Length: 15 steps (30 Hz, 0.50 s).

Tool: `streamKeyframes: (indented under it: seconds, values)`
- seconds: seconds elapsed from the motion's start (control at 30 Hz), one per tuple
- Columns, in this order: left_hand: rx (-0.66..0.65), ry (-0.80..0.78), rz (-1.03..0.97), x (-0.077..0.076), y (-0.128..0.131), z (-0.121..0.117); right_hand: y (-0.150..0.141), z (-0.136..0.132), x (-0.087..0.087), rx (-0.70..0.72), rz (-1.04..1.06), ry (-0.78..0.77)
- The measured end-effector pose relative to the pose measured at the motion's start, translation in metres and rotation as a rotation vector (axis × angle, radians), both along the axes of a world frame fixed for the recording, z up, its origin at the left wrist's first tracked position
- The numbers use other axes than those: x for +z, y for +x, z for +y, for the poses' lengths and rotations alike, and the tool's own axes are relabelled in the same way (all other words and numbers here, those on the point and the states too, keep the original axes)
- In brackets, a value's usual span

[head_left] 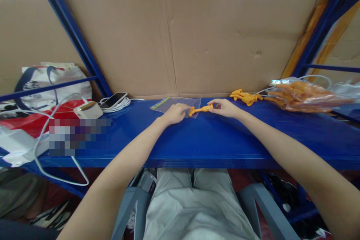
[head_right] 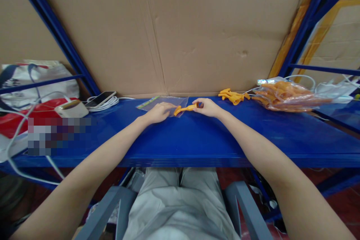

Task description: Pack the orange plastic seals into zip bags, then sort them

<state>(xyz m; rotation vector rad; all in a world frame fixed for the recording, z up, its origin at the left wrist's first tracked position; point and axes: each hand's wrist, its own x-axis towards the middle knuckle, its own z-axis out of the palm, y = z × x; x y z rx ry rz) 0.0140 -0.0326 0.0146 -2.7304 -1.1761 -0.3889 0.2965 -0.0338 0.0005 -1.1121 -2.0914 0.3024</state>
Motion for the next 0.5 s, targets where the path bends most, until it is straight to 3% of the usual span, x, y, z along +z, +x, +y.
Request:
streamKeyframes:
  seconds: [0.3, 0.5]
  values:
    - [-0.002, -0.032, 0.063, -0.006, 0.01, -0.002, 0.0, 0.0, 0.001, 0.0, 0.004, 0.001]
    - [0.038, 0.003, 0.092, -0.004, 0.014, -0.009, 0.0, 0.0, 0.0, 0.034, 0.039, -0.081]
